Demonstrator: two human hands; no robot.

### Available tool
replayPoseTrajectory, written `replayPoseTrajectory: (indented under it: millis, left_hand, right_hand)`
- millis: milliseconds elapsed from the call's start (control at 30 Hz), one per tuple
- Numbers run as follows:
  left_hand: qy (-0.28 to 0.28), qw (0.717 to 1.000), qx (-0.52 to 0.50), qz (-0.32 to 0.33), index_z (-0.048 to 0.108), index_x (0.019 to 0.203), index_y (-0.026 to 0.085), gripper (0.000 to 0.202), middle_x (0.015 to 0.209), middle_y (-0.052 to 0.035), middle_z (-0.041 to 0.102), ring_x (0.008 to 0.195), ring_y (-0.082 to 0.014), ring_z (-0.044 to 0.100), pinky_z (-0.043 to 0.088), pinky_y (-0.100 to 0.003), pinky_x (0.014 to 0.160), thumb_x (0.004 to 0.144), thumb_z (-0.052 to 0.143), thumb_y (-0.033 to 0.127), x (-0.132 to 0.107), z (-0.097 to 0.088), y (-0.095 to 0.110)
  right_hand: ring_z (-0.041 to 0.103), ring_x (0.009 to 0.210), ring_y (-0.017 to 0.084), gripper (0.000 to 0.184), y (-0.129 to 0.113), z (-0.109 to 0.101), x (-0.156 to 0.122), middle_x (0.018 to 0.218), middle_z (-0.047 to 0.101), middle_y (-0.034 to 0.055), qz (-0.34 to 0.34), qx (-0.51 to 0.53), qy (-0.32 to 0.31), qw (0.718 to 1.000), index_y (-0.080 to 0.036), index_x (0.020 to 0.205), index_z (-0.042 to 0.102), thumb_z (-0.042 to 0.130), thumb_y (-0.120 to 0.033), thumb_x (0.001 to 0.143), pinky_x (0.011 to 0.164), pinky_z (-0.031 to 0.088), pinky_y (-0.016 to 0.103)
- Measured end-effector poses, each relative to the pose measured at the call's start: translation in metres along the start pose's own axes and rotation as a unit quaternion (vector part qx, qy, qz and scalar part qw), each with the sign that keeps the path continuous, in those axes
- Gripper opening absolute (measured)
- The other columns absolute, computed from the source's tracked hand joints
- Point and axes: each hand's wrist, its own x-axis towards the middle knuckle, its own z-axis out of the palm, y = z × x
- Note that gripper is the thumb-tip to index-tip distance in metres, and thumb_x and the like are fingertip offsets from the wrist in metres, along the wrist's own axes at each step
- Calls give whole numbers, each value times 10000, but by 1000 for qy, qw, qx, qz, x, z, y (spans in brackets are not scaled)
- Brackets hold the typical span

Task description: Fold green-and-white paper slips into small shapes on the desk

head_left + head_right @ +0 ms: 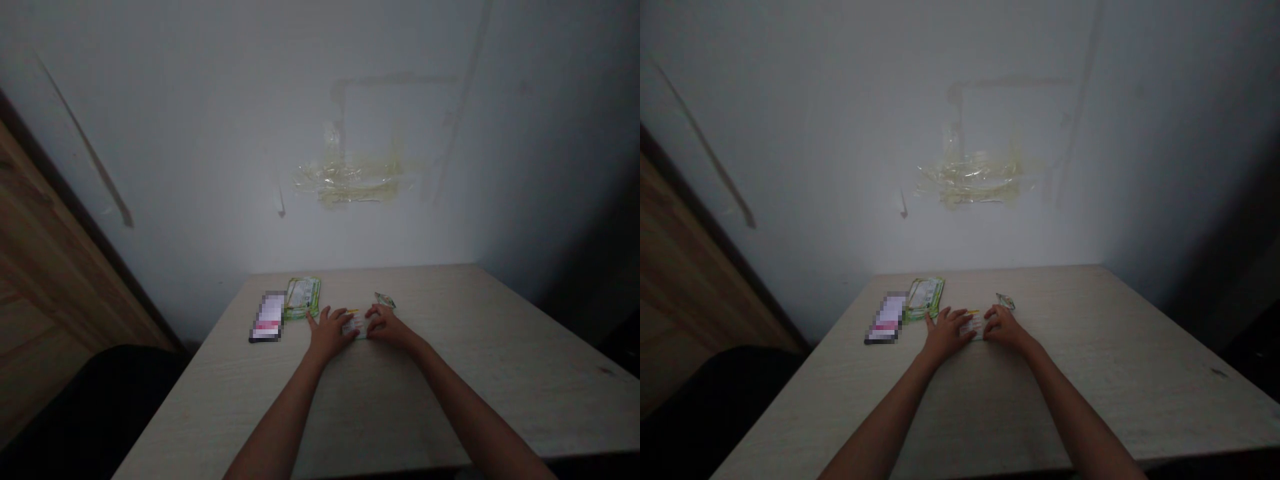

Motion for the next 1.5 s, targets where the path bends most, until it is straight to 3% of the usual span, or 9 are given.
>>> replayPoseTrajectory:
  millis: [300,733,1500]
  left_hand:
    - [12,1000,-6,9,529,1270,473,476,1431,32,489,1370,-369,275,-70,-768,1030,822,498,629,0,1,-1]
    - [0,1000,2,17,465,1316,507,475,1461,54,458,1390,-372,248,-88,-771,1020,857,435,626,1,2,-3]
    - [9,1000,7,25,474,1306,510,474,1453,65,466,1379,-373,273,-66,-788,1014,853,426,641,1,4,-4]
  right_hand:
    - [516,1155,259,70,-3,-1,-1,1141,616,84,22,20,-8,1000,-210,665,731,764,-271,656,1060,346,422]
    - [532,1122,235,71,-2,2,-1,1139,622,68,10,9,40,999,-228,722,738,722,-298,728,1048,349,431]
    - [553,997,222,175,1,18,23,990,652,71,22,-140,126,982,-228,852,755,601,-309,837,963,388,406]
